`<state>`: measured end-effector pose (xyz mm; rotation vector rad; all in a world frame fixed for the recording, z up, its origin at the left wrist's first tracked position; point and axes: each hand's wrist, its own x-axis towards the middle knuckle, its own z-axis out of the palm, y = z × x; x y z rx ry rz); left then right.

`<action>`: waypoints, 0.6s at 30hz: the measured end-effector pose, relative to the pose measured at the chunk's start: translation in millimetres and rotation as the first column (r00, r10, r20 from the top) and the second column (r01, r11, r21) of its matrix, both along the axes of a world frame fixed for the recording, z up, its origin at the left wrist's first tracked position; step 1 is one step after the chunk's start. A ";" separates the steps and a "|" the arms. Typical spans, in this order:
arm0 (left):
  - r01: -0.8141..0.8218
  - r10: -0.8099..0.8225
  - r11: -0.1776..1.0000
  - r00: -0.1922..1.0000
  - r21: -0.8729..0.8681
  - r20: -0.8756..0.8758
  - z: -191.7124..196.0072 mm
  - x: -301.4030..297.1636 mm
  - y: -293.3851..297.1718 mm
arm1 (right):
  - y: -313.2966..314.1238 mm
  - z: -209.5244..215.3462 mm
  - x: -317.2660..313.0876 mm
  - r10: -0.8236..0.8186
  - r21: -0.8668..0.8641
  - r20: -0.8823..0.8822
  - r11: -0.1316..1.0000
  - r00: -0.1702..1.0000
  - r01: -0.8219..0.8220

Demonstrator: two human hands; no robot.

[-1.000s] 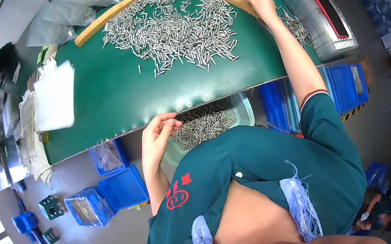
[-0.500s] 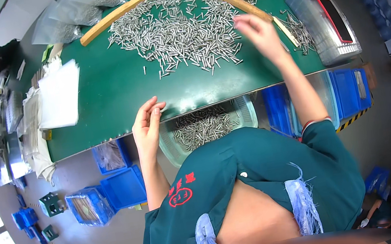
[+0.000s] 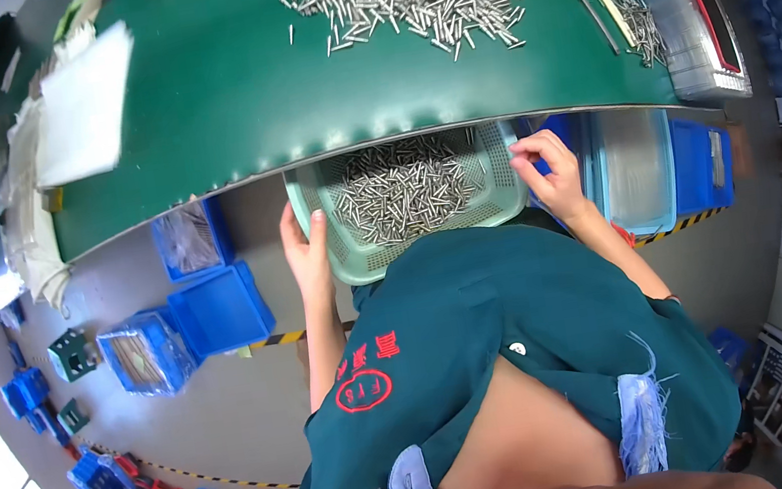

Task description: Inspecting and sorting small metal industrial pins at a workbench.

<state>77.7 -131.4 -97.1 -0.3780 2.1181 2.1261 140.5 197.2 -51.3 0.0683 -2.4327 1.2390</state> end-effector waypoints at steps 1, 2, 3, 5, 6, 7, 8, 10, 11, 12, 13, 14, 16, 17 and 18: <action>0.081 -0.071 0.993 0.991 -0.088 0.110 -2.7 0.6 -0.7 | -1.6 -16.8 10.4 -0.108 -0.096 0.154 0.988 0.982 0.124; 0.062 -0.057 0.998 0.989 -0.027 0.138 -3.6 0.5 -0.4 | -0.6 -30.0 16.9 -0.160 -0.167 0.266 0.964 0.951 0.209; 0.045 -0.049 0.999 0.985 0.029 0.163 0.6 -2.8 -1.4 | -3.7 -38.7 18.1 -0.187 -0.208 0.333 0.941 0.924 0.266; 0.024 -0.035 0.998 0.985 0.065 0.171 -5.2 -5.1 -5.8 | -0.3 -48.4 12.0 -0.129 -0.262 0.458 0.926 0.880 0.272; 0.043 -0.049 0.998 0.985 0.041 0.167 -11.5 -4.0 -11.2 | -8.6 -38.4 3.4 -0.050 -0.342 0.538 0.899 0.841 0.272; 0.062 -0.065 0.998 0.985 0.020 0.159 -15.6 -3.5 -15.6 | -16.1 -25.4 -6.8 0.032 -0.415 0.603 0.865 0.797 0.280; 0.052 -0.054 0.998 0.989 0.018 0.137 -18.5 -1.3 -17.3 | -17.5 -25.2 -14.3 0.047 -0.399 0.699 0.853 0.713 0.335; 0.061 -0.061 0.998 0.992 0.005 0.108 -19.8 1.1 -19.5 | -25.1 -23.4 -30.2 0.072 -0.413 0.732 0.838 0.677 0.357; 0.039 -0.043 0.998 0.993 0.040 0.114 -22.3 4.0 -20.0 | -30.8 -18.7 -34.7 0.039 -0.401 0.784 0.794 0.620 0.457; 0.029 -0.034 0.999 0.993 0.044 0.112 -24.1 5.0 -21.4 | -35.4 -14.2 -39.2 0.041 -0.432 0.778 0.759 0.626 0.488; 0.022 -0.022 1.000 0.995 0.005 0.101 -25.4 6.5 -23.0 | -39.0 -12.0 -42.2 0.044 -0.464 0.773 0.720 0.632 0.517; 0.015 -0.012 0.999 0.996 -0.034 0.092 -26.9 8.2 -25.3 | -38.2 -17.8 -42.2 0.072 -0.504 0.746 0.710 0.662 0.492; -0.014 0.013 1.000 0.995 0.006 0.101 -29.6 5.2 -32.9 | -38.4 -19.1 -45.1 0.126 -0.503 0.780 0.709 0.613 0.494; -0.001 -0.007 0.998 0.991 0.059 0.134 -29.6 3.7 -38.6 | -39.0 -19.0 -45.4 0.175 -0.500 0.811 0.703 0.559 0.505; 0.014 -0.031 0.994 0.988 0.113 0.151 -28.8 -0.7 -42.5 | -45.0 -17.6 -47.9 0.141 -0.507 0.792 0.696 0.594 0.509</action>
